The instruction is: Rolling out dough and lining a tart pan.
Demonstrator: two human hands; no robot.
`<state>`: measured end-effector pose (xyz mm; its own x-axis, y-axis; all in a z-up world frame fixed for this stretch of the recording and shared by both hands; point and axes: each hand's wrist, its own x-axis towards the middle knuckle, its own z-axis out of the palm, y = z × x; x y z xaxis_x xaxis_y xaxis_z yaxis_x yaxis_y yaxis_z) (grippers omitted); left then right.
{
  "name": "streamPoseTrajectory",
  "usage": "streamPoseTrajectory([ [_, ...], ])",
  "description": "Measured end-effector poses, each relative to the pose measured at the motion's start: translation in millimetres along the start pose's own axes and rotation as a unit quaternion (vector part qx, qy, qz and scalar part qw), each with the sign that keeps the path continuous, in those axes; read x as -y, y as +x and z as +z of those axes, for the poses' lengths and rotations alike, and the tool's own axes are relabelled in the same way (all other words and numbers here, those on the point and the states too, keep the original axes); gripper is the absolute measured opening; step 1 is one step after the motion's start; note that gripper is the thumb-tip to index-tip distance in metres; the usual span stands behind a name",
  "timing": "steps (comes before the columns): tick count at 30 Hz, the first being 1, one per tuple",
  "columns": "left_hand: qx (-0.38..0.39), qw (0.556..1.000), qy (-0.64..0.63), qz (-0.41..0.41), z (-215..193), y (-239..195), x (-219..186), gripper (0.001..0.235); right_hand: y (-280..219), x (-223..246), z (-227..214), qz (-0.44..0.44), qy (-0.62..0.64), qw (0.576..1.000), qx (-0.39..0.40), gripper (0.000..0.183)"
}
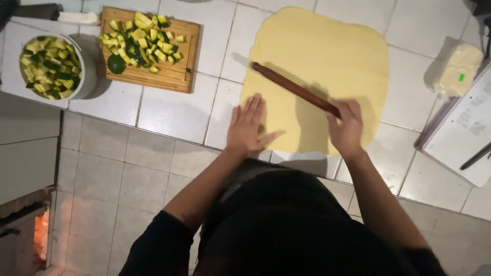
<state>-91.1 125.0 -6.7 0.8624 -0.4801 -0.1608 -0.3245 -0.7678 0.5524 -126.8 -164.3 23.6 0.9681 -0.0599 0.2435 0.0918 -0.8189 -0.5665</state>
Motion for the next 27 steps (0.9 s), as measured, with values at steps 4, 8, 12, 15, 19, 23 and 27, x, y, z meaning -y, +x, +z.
streamPoseTrajectory([
  [4,-0.18,0.982,0.029,0.056,-6,53,49,0.045,54,-13,48,-0.049,0.01,0.999,0.018,0.033],
  [8,-0.328,0.938,0.02,0.115,-56,155,63,0.021,95,0,64,-0.058,0.027,0.995,0.073,0.03],
  [12,-0.105,0.989,0.099,0.034,-46,217,70,0.018,132,-9,119,-0.031,-0.028,0.998,0.055,0.042],
  [15,-0.103,0.984,0.125,0.07,-26,216,71,0.045,136,4,139,0.031,-0.105,0.99,0.089,0.056],
  [19,-0.109,0.984,0.142,0.022,-29,192,65,0.07,125,39,127,0.081,-0.163,0.969,0.166,0.071],
  [23,-0.02,0.989,0.13,-0.063,-34,172,56,0.072,108,48,124,0.113,-0.18,0.951,0.226,0.078],
  [27,0.053,0.985,0.146,-0.076,-52,154,44,0.071,94,54,128,0.113,-0.175,0.951,0.229,0.078],
])
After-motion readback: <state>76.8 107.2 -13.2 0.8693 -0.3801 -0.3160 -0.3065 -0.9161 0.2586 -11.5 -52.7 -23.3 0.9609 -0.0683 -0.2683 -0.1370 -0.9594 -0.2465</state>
